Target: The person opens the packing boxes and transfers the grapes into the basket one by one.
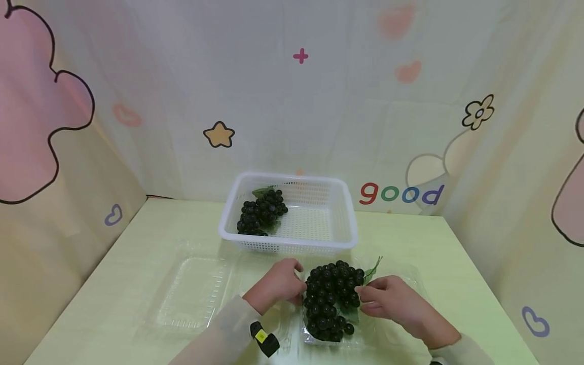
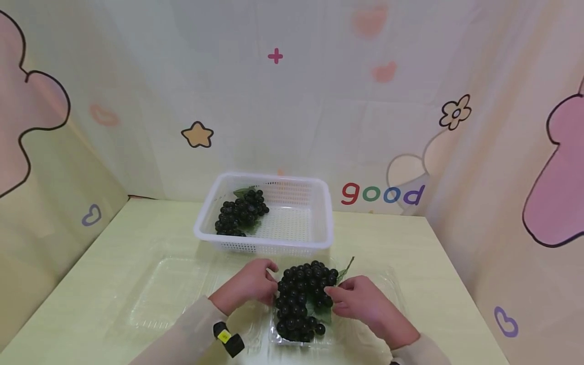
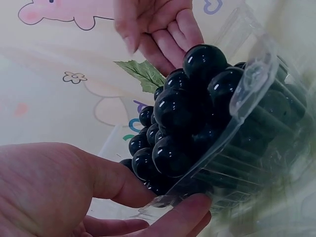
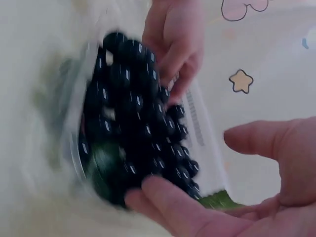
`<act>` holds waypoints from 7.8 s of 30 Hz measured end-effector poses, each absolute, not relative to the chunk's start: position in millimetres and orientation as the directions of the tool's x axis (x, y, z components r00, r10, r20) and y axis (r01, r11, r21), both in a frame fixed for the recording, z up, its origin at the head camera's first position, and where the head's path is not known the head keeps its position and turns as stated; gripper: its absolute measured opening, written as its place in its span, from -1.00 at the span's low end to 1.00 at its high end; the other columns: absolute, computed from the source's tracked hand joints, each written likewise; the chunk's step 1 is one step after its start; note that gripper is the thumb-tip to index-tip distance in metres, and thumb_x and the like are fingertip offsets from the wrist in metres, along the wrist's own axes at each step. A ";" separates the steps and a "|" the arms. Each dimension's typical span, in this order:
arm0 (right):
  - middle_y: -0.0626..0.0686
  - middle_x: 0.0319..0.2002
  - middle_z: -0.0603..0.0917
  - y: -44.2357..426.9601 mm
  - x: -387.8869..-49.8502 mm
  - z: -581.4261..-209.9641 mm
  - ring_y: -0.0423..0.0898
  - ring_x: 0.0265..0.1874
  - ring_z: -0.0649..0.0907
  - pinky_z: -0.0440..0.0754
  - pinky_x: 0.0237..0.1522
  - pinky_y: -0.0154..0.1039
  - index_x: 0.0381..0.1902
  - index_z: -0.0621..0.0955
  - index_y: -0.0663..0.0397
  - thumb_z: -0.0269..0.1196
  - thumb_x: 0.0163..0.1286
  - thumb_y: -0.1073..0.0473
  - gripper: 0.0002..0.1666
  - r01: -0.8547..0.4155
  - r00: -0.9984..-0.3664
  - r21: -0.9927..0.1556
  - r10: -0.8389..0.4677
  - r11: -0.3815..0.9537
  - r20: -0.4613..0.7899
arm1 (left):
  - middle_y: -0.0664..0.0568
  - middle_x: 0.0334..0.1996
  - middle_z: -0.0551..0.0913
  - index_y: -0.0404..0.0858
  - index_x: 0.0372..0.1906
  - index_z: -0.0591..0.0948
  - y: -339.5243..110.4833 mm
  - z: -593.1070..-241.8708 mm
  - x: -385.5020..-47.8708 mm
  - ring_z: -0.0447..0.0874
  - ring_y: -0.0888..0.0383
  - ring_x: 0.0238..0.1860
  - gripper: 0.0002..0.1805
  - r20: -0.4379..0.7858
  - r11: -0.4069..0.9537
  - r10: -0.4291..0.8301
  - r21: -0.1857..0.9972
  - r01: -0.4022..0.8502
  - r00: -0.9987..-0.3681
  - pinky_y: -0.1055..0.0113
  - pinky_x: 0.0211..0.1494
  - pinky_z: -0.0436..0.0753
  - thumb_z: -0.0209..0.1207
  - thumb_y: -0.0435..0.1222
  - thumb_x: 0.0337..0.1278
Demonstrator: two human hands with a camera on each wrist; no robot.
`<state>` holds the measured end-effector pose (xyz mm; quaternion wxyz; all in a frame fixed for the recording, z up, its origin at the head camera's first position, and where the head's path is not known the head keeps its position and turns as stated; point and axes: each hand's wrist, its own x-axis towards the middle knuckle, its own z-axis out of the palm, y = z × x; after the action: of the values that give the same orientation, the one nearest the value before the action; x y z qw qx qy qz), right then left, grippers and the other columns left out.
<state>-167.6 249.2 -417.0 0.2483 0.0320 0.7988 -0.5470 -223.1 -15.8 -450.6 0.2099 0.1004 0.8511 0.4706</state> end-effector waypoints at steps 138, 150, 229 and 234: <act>0.00 0.16 0.51 181.4 -198.0 -451.1 -0.11 0.11 0.52 0.37 0.31 -0.09 0.42 0.29 0.17 0.21 0.30 0.08 -0.23 0.328 -0.933 -0.936 -0.197 -0.126 -0.300 | -0.11 -0.75 0.66 -0.10 -0.77 0.26 -13.8 -457.1 -222.4 0.76 0.08 -0.62 -0.58 -0.176 0.583 0.330 0.811 0.054 -0.927 0.36 -0.57 0.27 0.07 -0.54 0.02; 0.04 0.22 0.42 182.5 -216.4 -425.7 -0.04 0.16 0.46 0.37 0.29 -0.07 0.44 0.22 0.07 0.21 0.27 0.13 -0.20 0.280 -0.951 -0.943 -0.183 -0.180 -0.248 | -0.09 -0.73 0.65 -0.15 -0.71 0.34 -14.9 -457.4 -223.2 0.78 0.04 -0.59 -0.63 -0.199 0.588 0.329 0.808 0.036 -0.923 0.37 -0.51 0.35 0.10 -0.50 0.12; 0.08 0.21 0.55 146.5 -408.9 -413.0 -0.01 0.14 0.59 0.49 0.40 -0.02 0.36 0.39 0.12 0.28 0.41 0.00 -0.34 0.554 -0.829 -0.829 -0.144 -0.078 -0.541 | -0.10 -0.60 0.71 -0.55 0.08 0.59 -16.1 -457.3 -221.3 0.82 -0.03 -0.52 -0.63 -0.223 0.546 0.324 0.838 -0.011 -0.919 -0.06 0.18 0.69 0.17 -0.41 0.23; 0.17 0.64 0.00 152.5 -413.5 -425.2 0.16 0.60 0.12 -0.01 0.62 0.23 0.64 -0.03 0.17 0.23 0.44 -0.01 0.03 0.552 -0.823 -0.834 -0.156 0.007 -0.546 | -0.16 -0.55 0.73 -0.58 0.11 0.58 -14.2 -459.1 -221.7 0.83 -0.07 -0.51 -0.60 -0.221 0.538 0.332 0.843 -0.008 -0.917 -0.05 0.16 0.71 0.16 -0.43 0.21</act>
<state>-413.5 152.5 -425.2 0.2570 0.1494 0.6613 -0.6887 -221.7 -14.2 -459.1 0.1806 0.0943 0.8581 0.4714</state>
